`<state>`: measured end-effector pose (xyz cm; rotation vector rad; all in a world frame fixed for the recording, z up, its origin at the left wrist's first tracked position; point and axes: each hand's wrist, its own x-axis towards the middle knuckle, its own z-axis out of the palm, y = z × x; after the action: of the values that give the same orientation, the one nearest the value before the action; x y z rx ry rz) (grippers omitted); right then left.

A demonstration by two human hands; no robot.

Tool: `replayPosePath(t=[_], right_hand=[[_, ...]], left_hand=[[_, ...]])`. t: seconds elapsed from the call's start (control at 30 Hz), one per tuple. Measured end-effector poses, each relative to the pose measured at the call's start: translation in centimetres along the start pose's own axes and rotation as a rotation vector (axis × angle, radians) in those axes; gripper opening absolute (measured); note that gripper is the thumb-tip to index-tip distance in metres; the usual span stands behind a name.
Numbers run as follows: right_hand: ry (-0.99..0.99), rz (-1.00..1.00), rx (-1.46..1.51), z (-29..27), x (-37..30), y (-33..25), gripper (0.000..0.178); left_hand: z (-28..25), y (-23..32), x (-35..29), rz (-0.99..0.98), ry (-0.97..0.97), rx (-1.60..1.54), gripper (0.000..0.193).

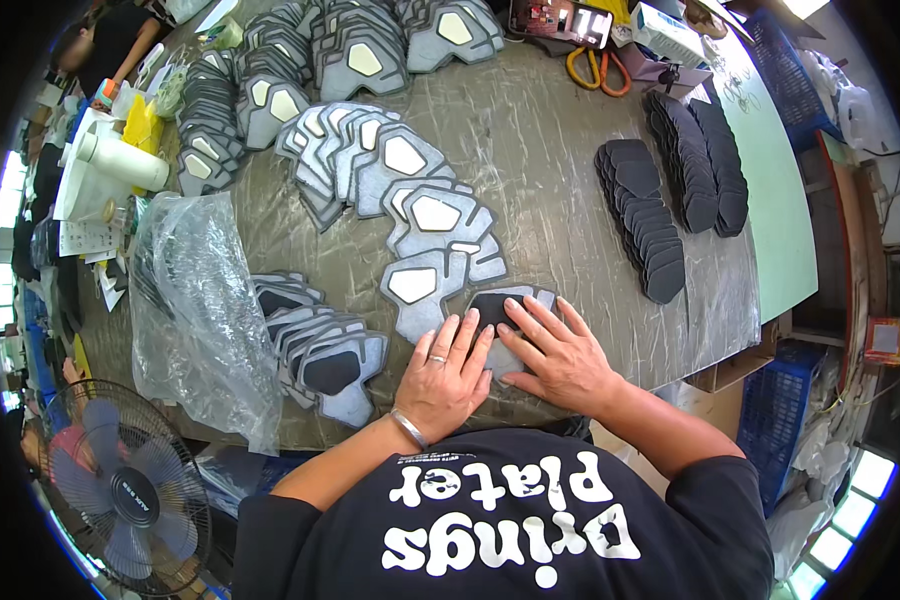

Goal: The person attaches black patches onto padded cutout pieces by pressing them into place by hand, stacks the assembled pieces, and puts them into a clear plastic bag.

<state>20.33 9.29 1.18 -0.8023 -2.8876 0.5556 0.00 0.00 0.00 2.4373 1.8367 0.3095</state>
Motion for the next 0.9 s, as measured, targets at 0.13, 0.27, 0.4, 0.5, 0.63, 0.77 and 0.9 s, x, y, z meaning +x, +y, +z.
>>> replayPosePath(t=[0.13, 0.27, 0.4, 0.5, 0.63, 0.77, 0.9], right_hand=[[0.117, 0.091, 0.106, -0.6, 1.2, 2.5, 0.062], [0.237, 0.218, 0.119, -1.6, 2.6, 1.9, 0.061], [0.135, 0.31, 0.474, -2.7, 3.3, 1.6, 0.043], [0.072, 0.291, 1.167, -1.3, 3.4, 0.5, 0.029], [0.079, 0.22, 1.127, -0.9, 7.2, -1.9, 0.046], [0.277, 0.177, 0.129, 0.1, 10.8, -0.8, 0.059], [0.173, 0.25, 0.209, 0.0, 11.7, -0.1, 0.045]], left_hand=[[0.7, 0.1, 1.1, -0.026, 0.042, -0.008, 0.054], [0.8, 0.4, 0.0, -0.038, 0.075, -0.018, 0.052], [-0.1, 0.0, -0.1, -0.095, 0.25, -0.277, 0.061], [-2.2, -0.7, -0.9, -0.362, 0.384, -0.921, 0.059], [-4.5, -4.2, -3.9, -0.565, 0.38, -1.111, 0.043], [-6.7, -7.6, -6.4, -0.509, 0.27, -0.206, 0.05], [-6.7, -6.2, -5.9, -0.538, 0.34, 0.073, 0.052]])
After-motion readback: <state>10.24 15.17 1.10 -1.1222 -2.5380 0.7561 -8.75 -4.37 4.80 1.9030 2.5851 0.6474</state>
